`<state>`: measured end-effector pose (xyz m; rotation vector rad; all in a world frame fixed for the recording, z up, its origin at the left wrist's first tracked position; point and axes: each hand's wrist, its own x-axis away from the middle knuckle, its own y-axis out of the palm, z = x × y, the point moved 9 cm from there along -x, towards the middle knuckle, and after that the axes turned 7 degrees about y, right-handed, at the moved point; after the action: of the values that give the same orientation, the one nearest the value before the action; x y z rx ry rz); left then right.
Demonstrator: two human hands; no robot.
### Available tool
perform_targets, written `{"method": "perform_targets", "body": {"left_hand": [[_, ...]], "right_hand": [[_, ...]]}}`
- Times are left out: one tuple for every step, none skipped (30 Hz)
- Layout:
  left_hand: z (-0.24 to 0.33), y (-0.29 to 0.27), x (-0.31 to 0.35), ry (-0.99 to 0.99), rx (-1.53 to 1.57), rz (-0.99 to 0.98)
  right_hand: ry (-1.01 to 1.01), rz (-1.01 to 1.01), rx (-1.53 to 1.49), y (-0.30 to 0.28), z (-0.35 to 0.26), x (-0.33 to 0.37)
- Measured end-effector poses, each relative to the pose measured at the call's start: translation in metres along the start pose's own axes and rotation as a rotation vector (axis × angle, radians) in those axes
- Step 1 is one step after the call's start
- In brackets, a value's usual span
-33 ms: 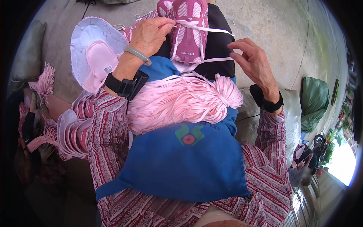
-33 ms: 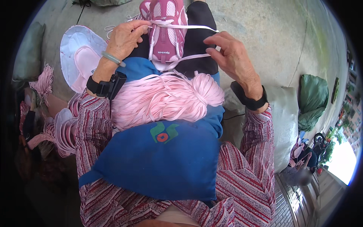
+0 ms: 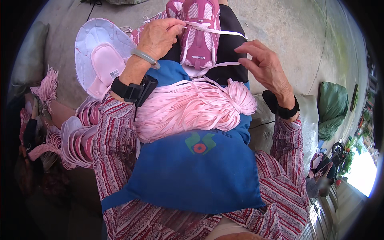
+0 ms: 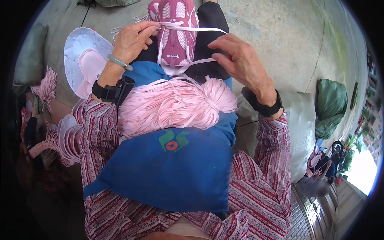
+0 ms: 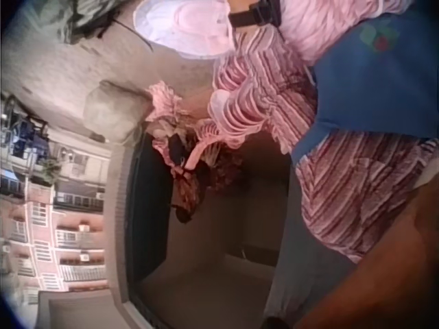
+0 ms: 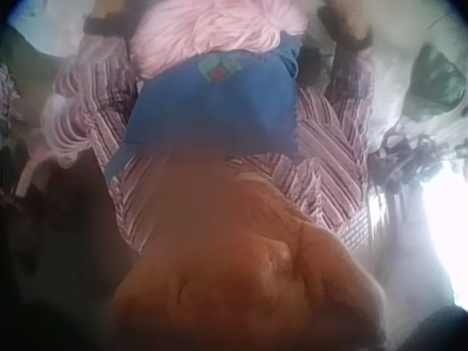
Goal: The person is threading pink laces through a pair of pink shoes.
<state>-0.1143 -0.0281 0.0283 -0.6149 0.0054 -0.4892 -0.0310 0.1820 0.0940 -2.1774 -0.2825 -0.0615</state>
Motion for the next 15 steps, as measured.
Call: {"method": "perform_targets", "body": {"left_hand": [[-0.004, -0.003, 0.003, -0.030, 0.002, 0.016], [0.000, -0.005, 0.002, -0.024, 0.003, 0.025], [0.001, -0.003, 0.000, -0.051, 0.031, 0.029], [0.002, -0.002, -0.001, -0.077, 0.058, 0.034], [0.005, -0.002, -0.001, -0.077, 0.058, 0.037], [0.009, -0.001, -0.001, -0.087, 0.048, 0.018], [0.011, 0.000, -0.002, -0.094, 0.038, -0.001], [0.007, -0.001, -0.001, -0.096, 0.036, 0.005], [0.010, -0.005, -0.004, 0.014, -0.069, 0.042], [0.017, -0.009, -0.005, 0.125, -0.174, 0.079], [0.014, -0.004, -0.004, 0.109, -0.163, 0.068], [0.005, 0.001, -0.005, 0.002, -0.038, 0.061], [-0.007, 0.007, -0.002, -0.109, 0.087, 0.054], [-0.007, 0.007, -0.003, -0.104, 0.090, 0.052], [-0.015, 0.009, -0.004, -0.143, 0.260, 0.069]], "right_hand": [[-0.049, -0.113, -0.181, 0.010, -0.019, -0.005], [-0.136, -0.135, -0.123, 0.017, -0.030, -0.007], [-0.183, -0.123, -0.038, 0.027, -0.030, -0.008], [-0.230, -0.111, 0.048, 0.034, -0.029, -0.007], [-0.233, -0.111, 0.050, 0.039, -0.028, -0.007], [-0.245, -0.162, 0.135, 0.048, -0.027, -0.006], [-0.257, -0.212, 0.223, 0.055, -0.026, -0.006], [-0.263, -0.212, 0.223, 0.055, -0.026, -0.004], [-0.239, -0.166, 0.194, 0.048, -0.024, -0.004], [-0.216, -0.118, 0.167, 0.040, -0.022, -0.004], [-0.200, -0.064, 0.111, 0.034, -0.014, -0.005], [-0.190, -0.084, 0.105, 0.034, -0.006, -0.004], [-0.145, -0.094, 0.134, 0.034, 0.006, -0.004], [-0.107, -0.081, 0.174, 0.028, 0.011, -0.001], [-0.106, -0.072, 0.212, 0.026, 0.011, 0.003]]}}
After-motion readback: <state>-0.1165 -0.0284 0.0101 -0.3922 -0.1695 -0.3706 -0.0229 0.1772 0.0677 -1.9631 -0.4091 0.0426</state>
